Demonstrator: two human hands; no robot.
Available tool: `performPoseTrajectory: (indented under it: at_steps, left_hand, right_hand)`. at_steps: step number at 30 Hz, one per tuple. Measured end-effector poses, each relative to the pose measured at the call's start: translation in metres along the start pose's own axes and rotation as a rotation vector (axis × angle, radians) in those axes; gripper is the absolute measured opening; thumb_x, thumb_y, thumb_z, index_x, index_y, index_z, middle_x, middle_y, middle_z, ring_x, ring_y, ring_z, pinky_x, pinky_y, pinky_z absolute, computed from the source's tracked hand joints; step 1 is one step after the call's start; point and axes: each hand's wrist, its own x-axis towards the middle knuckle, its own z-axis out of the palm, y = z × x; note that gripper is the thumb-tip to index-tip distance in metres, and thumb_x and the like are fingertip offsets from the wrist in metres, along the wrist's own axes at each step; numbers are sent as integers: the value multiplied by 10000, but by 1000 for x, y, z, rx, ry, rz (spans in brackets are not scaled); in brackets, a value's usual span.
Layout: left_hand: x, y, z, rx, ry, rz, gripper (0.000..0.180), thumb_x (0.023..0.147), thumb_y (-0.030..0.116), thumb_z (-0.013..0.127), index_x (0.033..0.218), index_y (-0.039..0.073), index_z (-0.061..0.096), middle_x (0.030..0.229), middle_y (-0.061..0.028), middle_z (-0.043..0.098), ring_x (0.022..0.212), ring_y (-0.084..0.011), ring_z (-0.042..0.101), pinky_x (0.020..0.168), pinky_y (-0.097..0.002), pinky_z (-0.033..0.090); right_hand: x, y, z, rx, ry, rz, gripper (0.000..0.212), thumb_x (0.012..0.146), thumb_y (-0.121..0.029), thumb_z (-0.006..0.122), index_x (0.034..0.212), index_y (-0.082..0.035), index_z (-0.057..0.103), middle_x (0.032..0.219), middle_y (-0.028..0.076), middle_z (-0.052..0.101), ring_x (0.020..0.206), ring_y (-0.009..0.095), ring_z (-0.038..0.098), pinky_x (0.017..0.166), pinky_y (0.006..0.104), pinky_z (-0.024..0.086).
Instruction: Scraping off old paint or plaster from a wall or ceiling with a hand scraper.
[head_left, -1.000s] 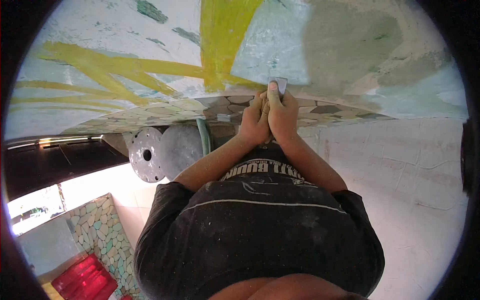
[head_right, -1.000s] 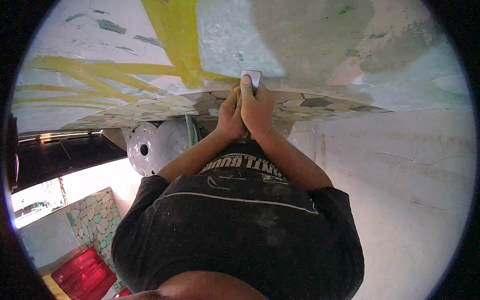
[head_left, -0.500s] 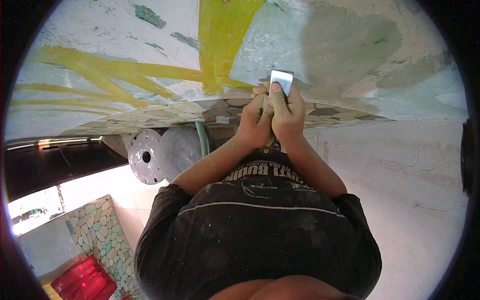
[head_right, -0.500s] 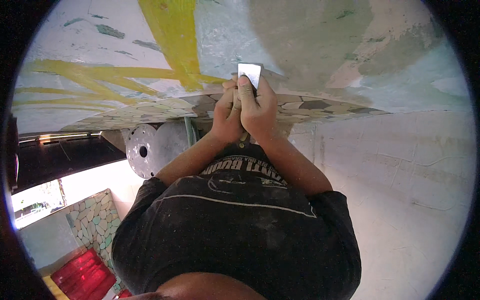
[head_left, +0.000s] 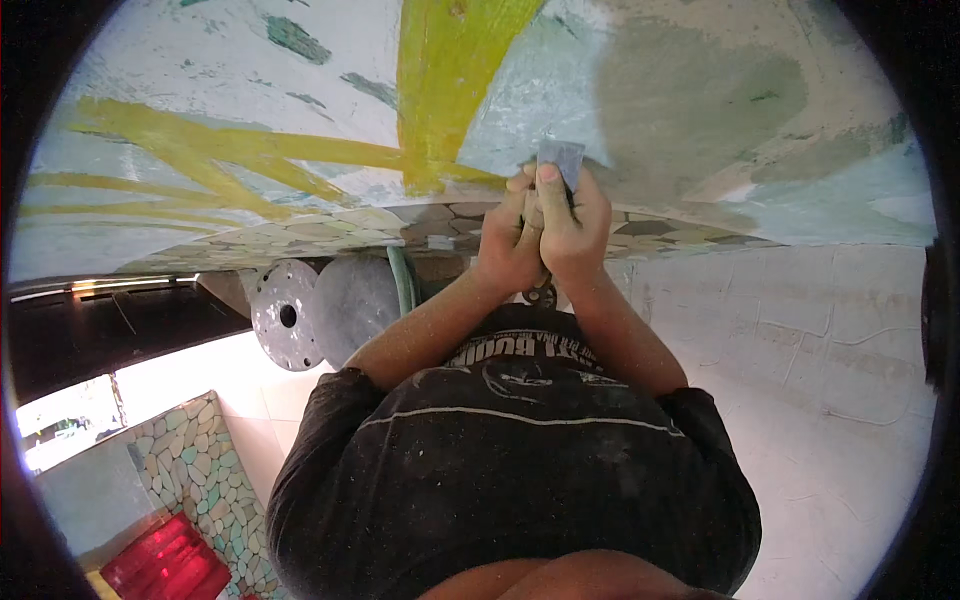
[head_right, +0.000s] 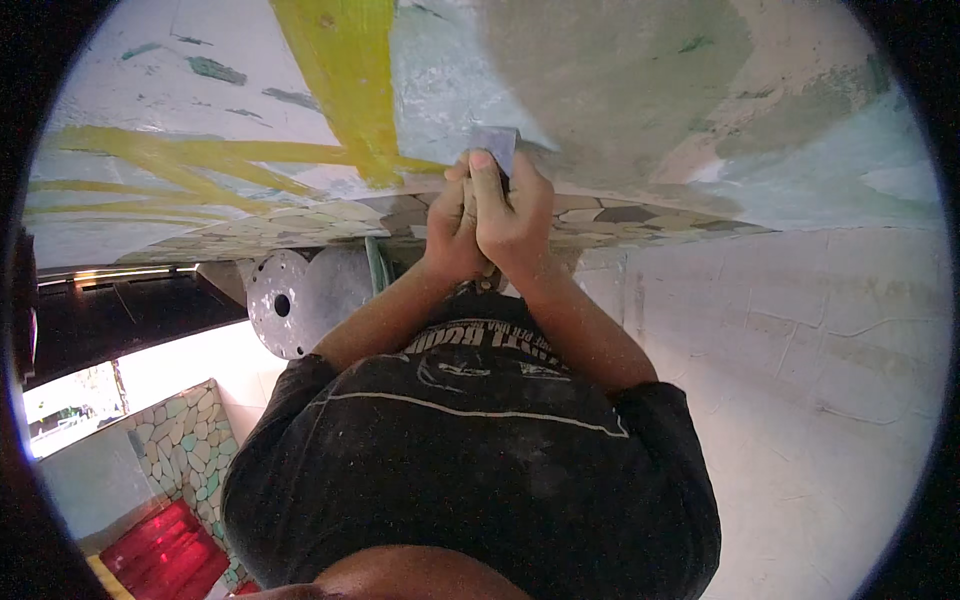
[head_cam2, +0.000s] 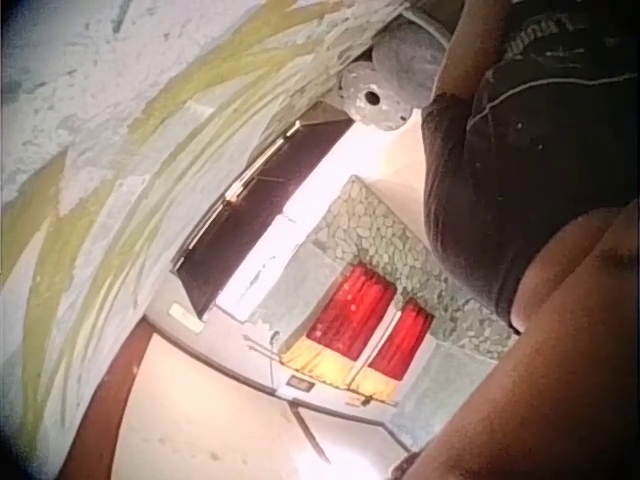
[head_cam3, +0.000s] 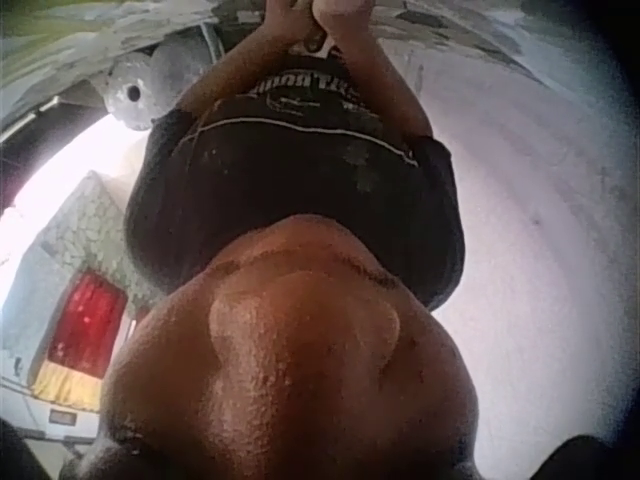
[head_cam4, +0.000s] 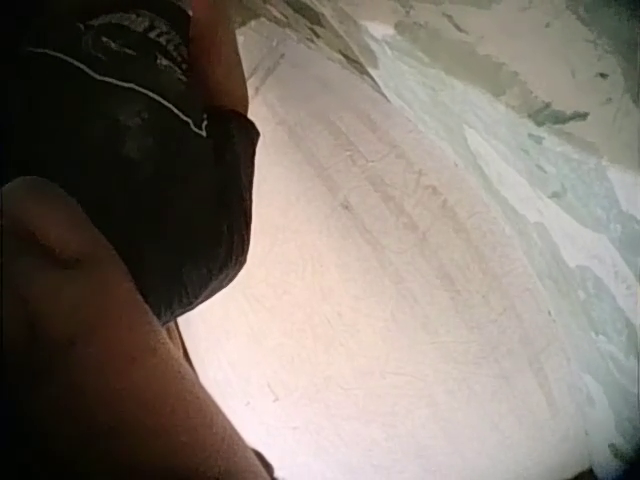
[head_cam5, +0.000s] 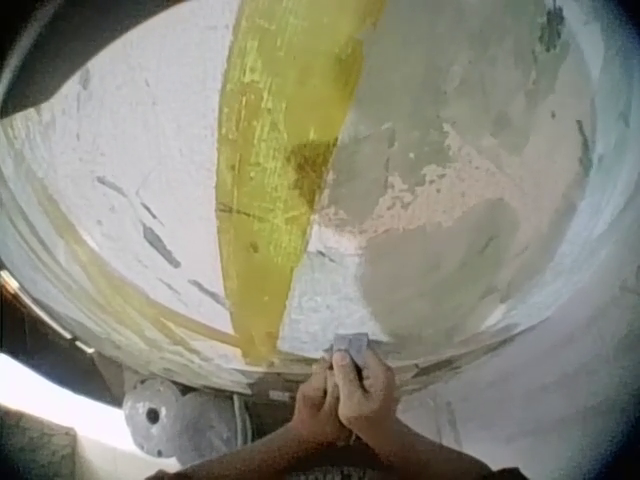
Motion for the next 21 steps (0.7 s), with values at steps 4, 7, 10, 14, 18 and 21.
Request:
performPoseTrajectory:
  at_steps: [4,7,10,14,18,21]
  left_hand:
    - [-5,-12,-4,16,-99,-96,323,1024,230,396,894,-5,574,868,-155,620,802,-246,603,692,-353,476]
    - [-5,-13,-4,50,-66,-22,308,1021,218,402,895,-7,569,841,-152,616,803,-243,599,702,-356,473]
    - [-3,0,-7,0,-89,-77,304,1017,212,412,878,-6,571,819,-147,614,780,-234,595,695,-356,472]
    - [-2,-18,-2,34,-40,57,335,1027,239,396,869,1,572,765,-118,615,705,-188,588,637,-330,468]
    - [1,7,-3,84,-31,81,337,1028,245,391,876,4,572,755,-111,619,662,-198,592,608,-321,465]
    - [-2,-8,-5,53,-52,-26,336,1028,259,399,906,3,579,785,-113,625,681,-207,597,624,-324,471]
  right_hand:
    - [-2,24,-3,5,26,8,268,987,-224,524,957,29,605,831,109,675,732,132,597,699,268,485]
    - [-8,22,-2,-2,25,59,261,987,-217,520,946,27,603,833,108,676,744,133,603,702,271,487]
    - [-1,5,2,66,17,23,261,987,-216,518,939,25,605,835,109,677,749,137,608,710,274,491]
    - [-1,17,0,0,8,41,264,989,-219,516,938,23,606,835,109,678,746,137,605,712,274,491]
    - [-1,11,-1,18,0,-16,268,989,-225,518,938,23,604,830,108,679,745,131,604,704,266,488]
    - [-4,26,-3,20,-4,-8,265,988,-224,520,937,23,604,829,108,679,742,129,602,703,265,488]
